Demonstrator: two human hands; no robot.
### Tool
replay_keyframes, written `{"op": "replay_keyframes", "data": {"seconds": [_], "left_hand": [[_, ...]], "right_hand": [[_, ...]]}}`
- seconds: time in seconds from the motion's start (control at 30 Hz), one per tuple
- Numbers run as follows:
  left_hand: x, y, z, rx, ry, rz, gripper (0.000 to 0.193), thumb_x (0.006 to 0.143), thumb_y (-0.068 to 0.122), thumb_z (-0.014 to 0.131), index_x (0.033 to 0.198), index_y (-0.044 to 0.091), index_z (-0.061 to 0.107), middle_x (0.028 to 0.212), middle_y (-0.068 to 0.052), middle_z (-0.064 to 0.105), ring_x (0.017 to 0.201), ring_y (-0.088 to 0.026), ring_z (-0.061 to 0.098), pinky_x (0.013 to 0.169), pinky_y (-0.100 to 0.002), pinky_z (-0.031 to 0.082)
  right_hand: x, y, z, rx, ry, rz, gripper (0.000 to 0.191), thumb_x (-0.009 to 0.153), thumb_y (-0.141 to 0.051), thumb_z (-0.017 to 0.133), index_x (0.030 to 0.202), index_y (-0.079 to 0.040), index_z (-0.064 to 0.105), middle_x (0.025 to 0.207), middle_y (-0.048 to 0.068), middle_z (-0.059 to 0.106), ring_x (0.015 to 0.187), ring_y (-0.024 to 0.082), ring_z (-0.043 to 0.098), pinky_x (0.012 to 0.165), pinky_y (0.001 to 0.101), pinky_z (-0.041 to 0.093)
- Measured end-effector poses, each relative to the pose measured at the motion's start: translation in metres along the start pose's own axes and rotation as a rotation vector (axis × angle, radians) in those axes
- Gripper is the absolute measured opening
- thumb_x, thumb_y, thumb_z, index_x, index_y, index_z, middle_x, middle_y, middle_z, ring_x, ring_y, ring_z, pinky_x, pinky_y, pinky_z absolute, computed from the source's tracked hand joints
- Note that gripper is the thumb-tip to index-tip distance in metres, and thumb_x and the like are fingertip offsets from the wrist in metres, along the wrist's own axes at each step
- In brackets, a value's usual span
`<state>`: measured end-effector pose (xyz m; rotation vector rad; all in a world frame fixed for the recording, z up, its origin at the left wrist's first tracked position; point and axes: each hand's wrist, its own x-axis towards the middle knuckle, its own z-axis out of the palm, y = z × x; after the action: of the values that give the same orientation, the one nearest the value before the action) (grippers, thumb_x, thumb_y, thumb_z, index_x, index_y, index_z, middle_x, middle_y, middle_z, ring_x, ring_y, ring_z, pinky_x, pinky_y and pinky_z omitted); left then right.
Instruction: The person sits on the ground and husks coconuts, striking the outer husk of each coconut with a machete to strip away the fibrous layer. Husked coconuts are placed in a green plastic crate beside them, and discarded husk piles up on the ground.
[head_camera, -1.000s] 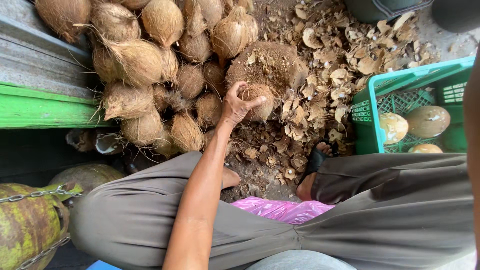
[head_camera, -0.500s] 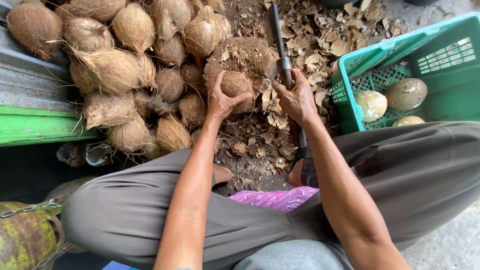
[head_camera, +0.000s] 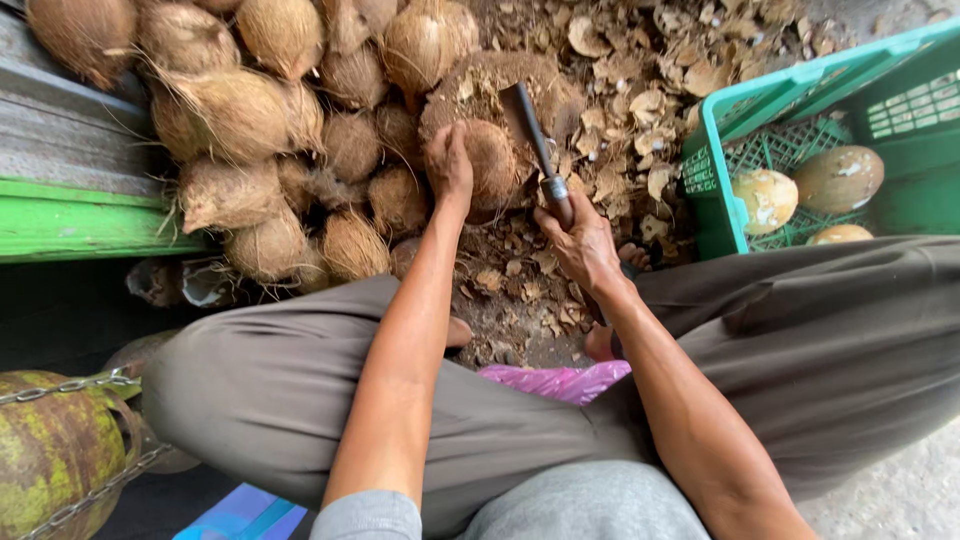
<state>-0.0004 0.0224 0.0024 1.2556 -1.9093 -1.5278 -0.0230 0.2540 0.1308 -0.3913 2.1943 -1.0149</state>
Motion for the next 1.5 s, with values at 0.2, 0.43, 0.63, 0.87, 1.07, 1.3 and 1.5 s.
{"op": "replay_keyframes", "data": {"seconds": [0.2,0.43,0.63,0.87,1.07,1.3,1.5], "left_hand": [[0.008,0.0,0.009,0.137,0.117,0.014,0.048,0.098,0.055,0.035,0.074,0.019,0.054,0.073,0.0,0.058,0.068,-0.018,0.056,0.062,-0.037,0.045],[0.002,0.0,0.008,0.177,0.105,-0.053,0.052,0.099,0.057,0.028,0.074,0.018,0.048,0.07,-0.004,0.052,0.067,-0.021,0.053,0.065,-0.039,0.044],[0.002,-0.003,0.006,0.259,0.126,-0.005,0.05,0.098,0.054,0.027,0.074,0.017,0.052,0.075,-0.004,0.055,0.072,-0.022,0.054,0.067,-0.04,0.044],[0.004,-0.006,0.011,0.218,0.161,0.041,0.047,0.099,0.048,0.027,0.074,0.014,0.048,0.074,-0.004,0.053,0.071,-0.024,0.051,0.068,-0.041,0.044],[0.0,-0.003,0.011,0.232,0.222,0.009,0.042,0.097,0.05,0.038,0.073,0.02,0.055,0.074,0.002,0.056,0.078,-0.022,0.051,0.073,-0.04,0.043],[0.002,-0.002,0.009,0.262,0.199,0.052,0.046,0.103,0.051,0.035,0.081,0.016,0.056,0.086,-0.003,0.061,0.089,-0.026,0.055,0.08,-0.042,0.045],[-0.005,0.001,0.005,0.29,0.214,0.033,0.046,0.099,0.053,0.041,0.084,0.016,0.064,0.087,-0.006,0.065,0.095,-0.029,0.055,0.086,-0.043,0.042]], "right_hand": [[0.001,0.003,-0.007,0.103,0.106,-0.227,0.034,0.105,-0.029,0.064,0.084,-0.008,0.049,0.069,0.001,0.048,0.055,0.011,0.047,0.045,0.0313,0.042],[-0.001,-0.018,0.008,0.57,0.055,-0.333,0.015,0.1,-0.022,0.057,0.092,-0.012,0.052,0.065,-0.003,0.048,0.047,0.008,0.041,0.035,0.0285,0.035],[0.0,-0.012,-0.007,0.267,0.007,-0.143,0.022,0.104,-0.023,0.061,0.087,-0.012,0.052,0.067,-0.002,0.049,0.049,0.004,0.045,0.038,0.0246,0.04],[0.009,-0.008,0.018,0.301,0.155,-0.307,0.03,0.105,-0.023,0.061,0.079,-0.011,0.053,0.059,-0.002,0.052,0.047,0.008,0.047,0.037,0.0269,0.038],[0.009,0.002,0.007,0.381,0.055,-0.216,0.018,0.104,-0.02,0.059,0.087,-0.013,0.059,0.063,-0.005,0.051,0.048,0.005,0.049,0.039,0.0241,0.043],[0.011,-0.009,0.026,0.274,-0.011,-0.018,0.028,0.104,-0.024,0.063,0.082,-0.009,0.055,0.061,-0.002,0.051,0.045,0.009,0.043,0.037,0.0304,0.037],[0.009,-0.002,0.018,0.296,0.098,-0.254,0.024,0.107,-0.023,0.061,0.086,-0.011,0.058,0.063,-0.001,0.053,0.049,0.009,0.047,0.041,0.0289,0.04]]}}
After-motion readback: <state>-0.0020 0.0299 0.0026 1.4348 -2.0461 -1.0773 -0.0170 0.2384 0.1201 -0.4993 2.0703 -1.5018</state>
